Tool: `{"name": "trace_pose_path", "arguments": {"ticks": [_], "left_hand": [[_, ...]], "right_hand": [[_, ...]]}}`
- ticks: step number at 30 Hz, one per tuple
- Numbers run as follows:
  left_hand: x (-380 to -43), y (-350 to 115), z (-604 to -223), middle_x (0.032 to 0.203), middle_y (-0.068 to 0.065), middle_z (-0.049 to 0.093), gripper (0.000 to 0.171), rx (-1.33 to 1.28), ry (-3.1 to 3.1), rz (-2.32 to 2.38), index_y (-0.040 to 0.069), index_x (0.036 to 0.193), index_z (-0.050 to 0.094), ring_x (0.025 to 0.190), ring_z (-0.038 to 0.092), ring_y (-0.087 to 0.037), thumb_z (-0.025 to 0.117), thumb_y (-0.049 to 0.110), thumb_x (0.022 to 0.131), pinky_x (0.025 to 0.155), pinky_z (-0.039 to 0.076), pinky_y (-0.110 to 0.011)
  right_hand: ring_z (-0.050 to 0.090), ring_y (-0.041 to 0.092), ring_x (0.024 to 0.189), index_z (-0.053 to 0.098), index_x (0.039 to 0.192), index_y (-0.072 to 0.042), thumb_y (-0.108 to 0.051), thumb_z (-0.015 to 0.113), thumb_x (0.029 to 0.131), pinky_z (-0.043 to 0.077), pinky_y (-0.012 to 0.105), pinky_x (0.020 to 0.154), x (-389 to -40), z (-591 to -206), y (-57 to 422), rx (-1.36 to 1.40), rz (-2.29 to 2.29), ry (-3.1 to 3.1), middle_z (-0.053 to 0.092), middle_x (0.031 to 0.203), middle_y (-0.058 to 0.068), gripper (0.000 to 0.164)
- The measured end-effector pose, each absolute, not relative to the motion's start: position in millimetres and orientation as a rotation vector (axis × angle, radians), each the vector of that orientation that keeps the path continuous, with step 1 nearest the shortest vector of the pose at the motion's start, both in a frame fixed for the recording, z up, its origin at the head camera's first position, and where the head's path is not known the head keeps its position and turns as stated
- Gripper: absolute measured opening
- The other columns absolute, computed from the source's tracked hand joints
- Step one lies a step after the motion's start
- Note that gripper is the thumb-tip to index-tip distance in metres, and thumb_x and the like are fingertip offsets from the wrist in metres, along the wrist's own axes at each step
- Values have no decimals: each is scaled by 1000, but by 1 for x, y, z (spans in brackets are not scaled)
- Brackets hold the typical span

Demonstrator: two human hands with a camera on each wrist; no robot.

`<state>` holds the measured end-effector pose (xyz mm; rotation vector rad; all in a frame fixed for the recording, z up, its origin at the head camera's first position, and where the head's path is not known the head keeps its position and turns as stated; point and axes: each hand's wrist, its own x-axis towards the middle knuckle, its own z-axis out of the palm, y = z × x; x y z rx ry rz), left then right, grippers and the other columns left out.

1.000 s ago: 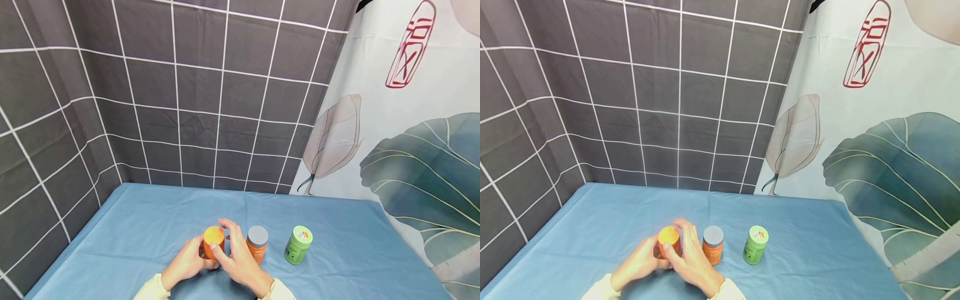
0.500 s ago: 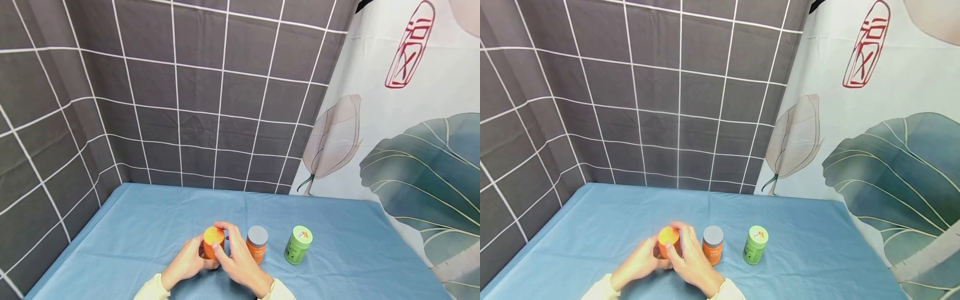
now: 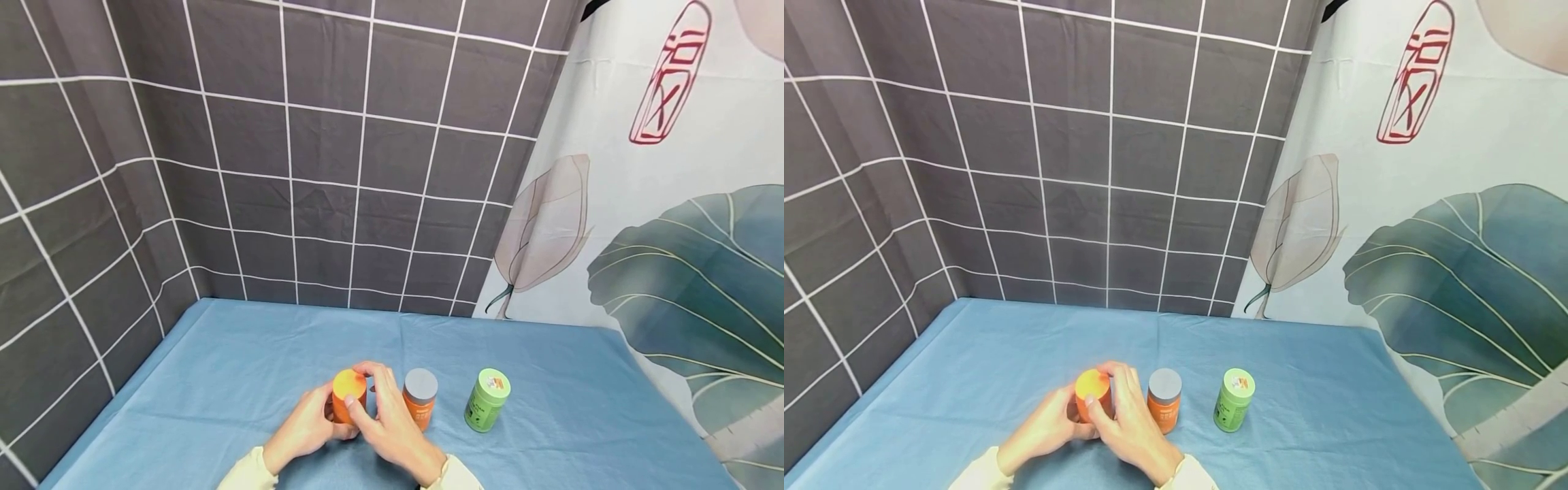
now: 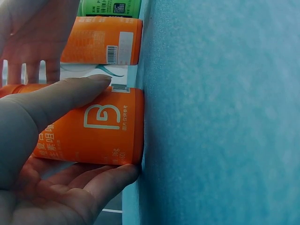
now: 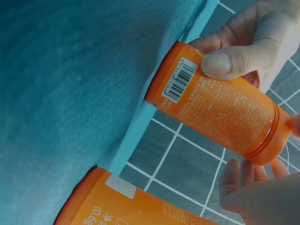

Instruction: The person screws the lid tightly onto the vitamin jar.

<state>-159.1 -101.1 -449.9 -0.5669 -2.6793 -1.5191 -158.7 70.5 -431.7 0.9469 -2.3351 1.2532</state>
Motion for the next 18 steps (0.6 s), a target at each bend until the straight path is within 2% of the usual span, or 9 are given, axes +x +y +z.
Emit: {"name": "trace_pose_path", "arguments": {"ticks": [12, 18], "left_hand": [[-161, -102, -450, 100, 1, 62, 68, -571, -2694, -1540, 10, 120, 53, 79, 56, -7, 82, 35, 64, 72, 46, -22], [-159, -102, -450, 98, 2, 63, 66, -567, -2681, -1513, 10, 117, 55, 79, 55, -6, 83, 35, 62, 72, 46, -22]], "right_hand": [[40, 10, 104, 45, 118, -16, -31, 55, 91, 41, 33, 81, -159, -435, 71, 936, 1229, -2297, 46, 117, -6, 33], [40, 11, 104, 43, 120, -18, -33, 55, 91, 40, 31, 81, -159, -433, 70, 930, 1221, -2303, 44, 119, -7, 35]]}}
